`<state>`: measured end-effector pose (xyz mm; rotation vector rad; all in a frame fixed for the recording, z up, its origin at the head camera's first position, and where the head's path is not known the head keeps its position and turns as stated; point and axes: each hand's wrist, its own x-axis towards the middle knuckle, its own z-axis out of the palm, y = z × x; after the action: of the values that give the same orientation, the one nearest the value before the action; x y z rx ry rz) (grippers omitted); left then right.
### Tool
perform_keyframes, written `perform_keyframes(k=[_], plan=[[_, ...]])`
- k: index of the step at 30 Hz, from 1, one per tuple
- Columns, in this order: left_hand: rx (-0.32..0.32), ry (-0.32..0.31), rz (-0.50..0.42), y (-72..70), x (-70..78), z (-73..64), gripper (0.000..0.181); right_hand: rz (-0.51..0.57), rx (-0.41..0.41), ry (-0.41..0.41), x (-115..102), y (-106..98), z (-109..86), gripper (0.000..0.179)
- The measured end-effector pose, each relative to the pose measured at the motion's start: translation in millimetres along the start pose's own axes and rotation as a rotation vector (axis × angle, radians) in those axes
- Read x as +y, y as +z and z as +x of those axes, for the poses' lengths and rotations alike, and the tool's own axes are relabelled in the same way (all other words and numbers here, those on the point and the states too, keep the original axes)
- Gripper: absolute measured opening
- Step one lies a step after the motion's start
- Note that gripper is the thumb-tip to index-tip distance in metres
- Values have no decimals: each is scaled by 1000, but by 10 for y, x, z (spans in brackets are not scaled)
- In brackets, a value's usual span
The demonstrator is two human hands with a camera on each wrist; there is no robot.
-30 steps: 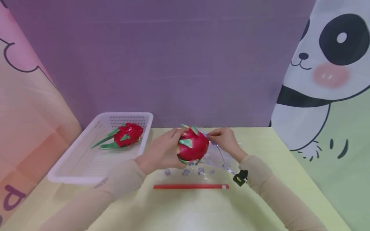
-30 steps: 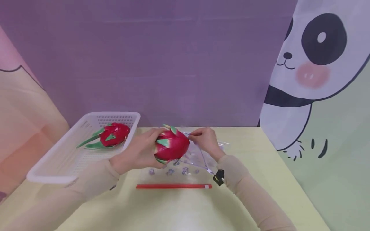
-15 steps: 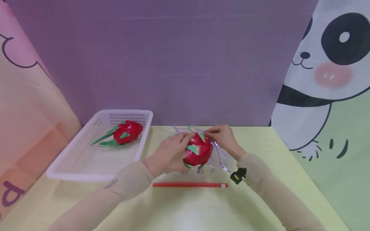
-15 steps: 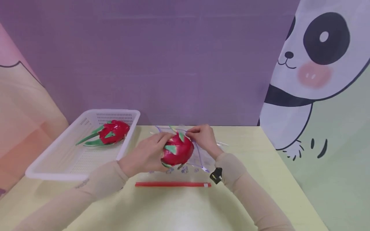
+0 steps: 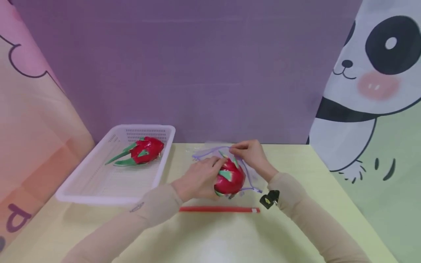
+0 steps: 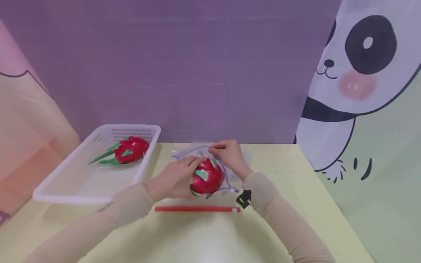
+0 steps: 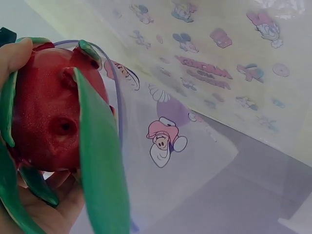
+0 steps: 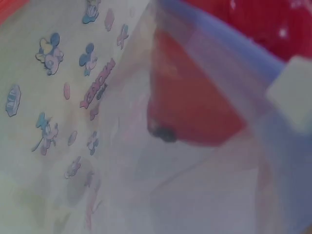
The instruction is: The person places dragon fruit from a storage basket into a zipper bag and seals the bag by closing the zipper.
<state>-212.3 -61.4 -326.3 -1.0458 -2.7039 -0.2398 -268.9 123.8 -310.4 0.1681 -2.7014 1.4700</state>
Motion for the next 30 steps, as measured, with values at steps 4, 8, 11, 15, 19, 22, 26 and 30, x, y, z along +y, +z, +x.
perform_keyframes(k=[4, 8, 11, 15, 19, 22, 26, 30], plan=[[-6, -52, -30, 13, -8, 32, 102, 19, -10, -16, 10, -13, -27, 22], [5, -129, -70, 22, -16, 68, 103, 35, 14, 1, 25, -47, -45, 22], [21, -195, -106, 37, -14, 93, 103, 64, 23, 24, 27, -69, -58, 24], [53, -267, -116, 74, -13, 127, 103, 104, 10, 47, 12, -79, -74, 26], [85, -267, -102, 89, -6, 159, 104, 127, 3, 58, -27, -79, -83, 28], [81, -255, -74, 87, 10, 188, 104, 137, -4, 61, -65, -80, -85, 28], [50, -256, -59, 80, 29, 208, 102, 123, -21, 50, -131, -87, -101, 27], [48, -259, -70, 55, 33, 193, 102, 54, -28, -5, -175, -103, -139, 25]])
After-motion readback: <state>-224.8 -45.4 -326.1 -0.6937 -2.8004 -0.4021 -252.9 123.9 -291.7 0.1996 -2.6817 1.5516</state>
